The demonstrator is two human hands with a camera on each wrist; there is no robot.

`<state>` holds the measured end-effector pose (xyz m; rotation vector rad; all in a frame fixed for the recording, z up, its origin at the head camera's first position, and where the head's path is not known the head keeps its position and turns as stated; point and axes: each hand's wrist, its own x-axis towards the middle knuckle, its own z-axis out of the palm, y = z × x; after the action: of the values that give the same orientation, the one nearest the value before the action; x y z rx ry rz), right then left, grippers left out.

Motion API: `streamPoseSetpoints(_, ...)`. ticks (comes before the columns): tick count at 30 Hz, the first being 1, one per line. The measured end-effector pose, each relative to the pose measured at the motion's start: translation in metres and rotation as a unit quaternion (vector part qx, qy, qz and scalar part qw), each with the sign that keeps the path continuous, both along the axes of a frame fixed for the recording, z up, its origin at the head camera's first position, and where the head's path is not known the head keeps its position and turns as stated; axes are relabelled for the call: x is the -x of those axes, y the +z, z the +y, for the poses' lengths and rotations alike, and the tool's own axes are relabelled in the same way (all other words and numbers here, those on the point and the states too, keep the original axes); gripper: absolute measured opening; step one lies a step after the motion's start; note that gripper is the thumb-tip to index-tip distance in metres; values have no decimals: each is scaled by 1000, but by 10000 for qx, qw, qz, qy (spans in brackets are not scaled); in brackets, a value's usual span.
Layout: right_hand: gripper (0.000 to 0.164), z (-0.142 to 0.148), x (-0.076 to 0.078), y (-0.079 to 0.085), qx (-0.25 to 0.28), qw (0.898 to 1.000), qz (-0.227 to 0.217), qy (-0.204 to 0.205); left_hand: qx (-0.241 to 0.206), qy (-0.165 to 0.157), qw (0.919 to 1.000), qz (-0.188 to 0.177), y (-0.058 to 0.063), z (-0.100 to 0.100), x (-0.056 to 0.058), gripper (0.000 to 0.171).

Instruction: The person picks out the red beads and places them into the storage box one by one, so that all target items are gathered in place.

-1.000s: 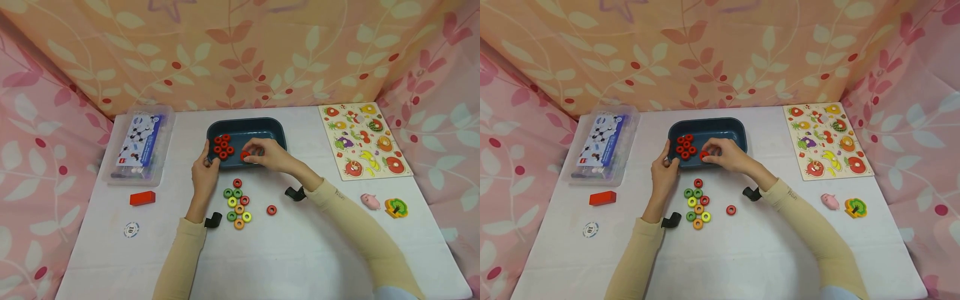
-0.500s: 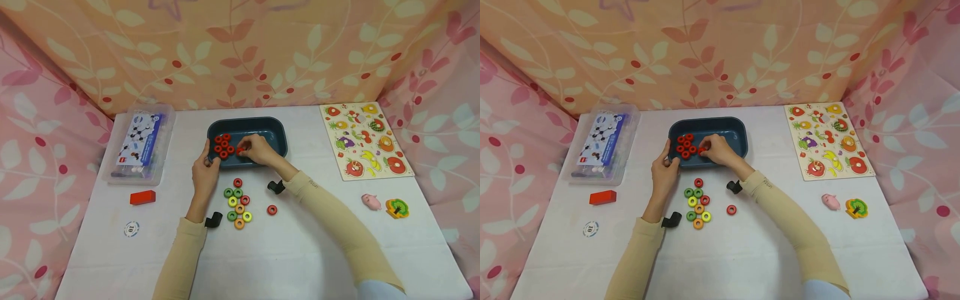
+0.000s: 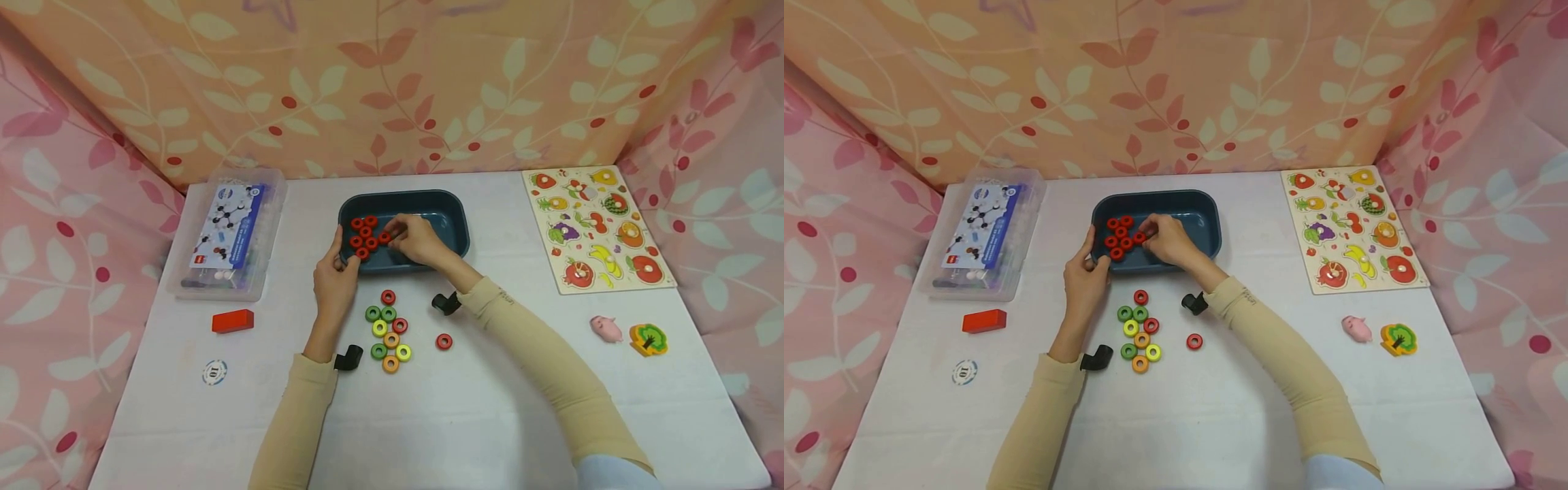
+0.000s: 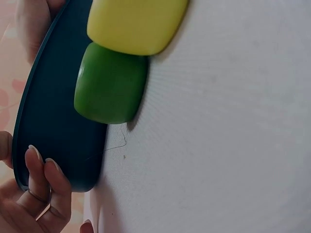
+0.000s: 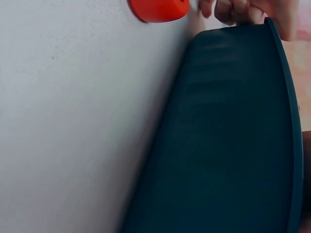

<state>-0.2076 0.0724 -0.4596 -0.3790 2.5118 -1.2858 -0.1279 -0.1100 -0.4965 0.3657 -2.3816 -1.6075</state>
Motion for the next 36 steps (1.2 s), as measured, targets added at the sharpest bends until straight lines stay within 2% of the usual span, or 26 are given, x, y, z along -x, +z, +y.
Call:
streamPoseSetpoints(3, 29, 6, -1, 1, 108, 9999, 41, 118, 25, 1, 10000, 17, 0, 0, 0, 67)
streamPoseSetpoints(8, 29, 21, -9, 9, -19, 9980, 206, 591, 37, -18, 10000, 0, -1, -1, 0, 67)
streamPoseSetpoints(13, 34, 38, -26, 22, -51, 9932, 474, 1064, 58, 15, 10000, 8, -1, -1, -1, 68)
streamPoseSetpoints(20, 33, 66, -56, 34, 299, 9860, 749, 1462, 32, -18, 10000, 62, -2, -1, -1, 68)
streamPoseSetpoints(22, 37, 72, -64, 35, 393, 9846, 622, 1583, 19, -15, 10000, 56, -1, -1, -2, 67)
streamPoseSetpoints(27, 45, 82, -78, 32, 285, 9784, -103, 2043, -42, 8, 10000, 75, 2, -2, -3, 67)
streamPoseSetpoints(31, 51, 88, -86, 20, -328, 9669, -672, 2441, -63, -44, 9999, 92, 2, -1, -3, 67)
streamPoseSetpoints(36, 49, 93, -95, 5, -975, 9534, -932, 2698, -24, -38, 10000, 48, 2, 0, -3, 67)
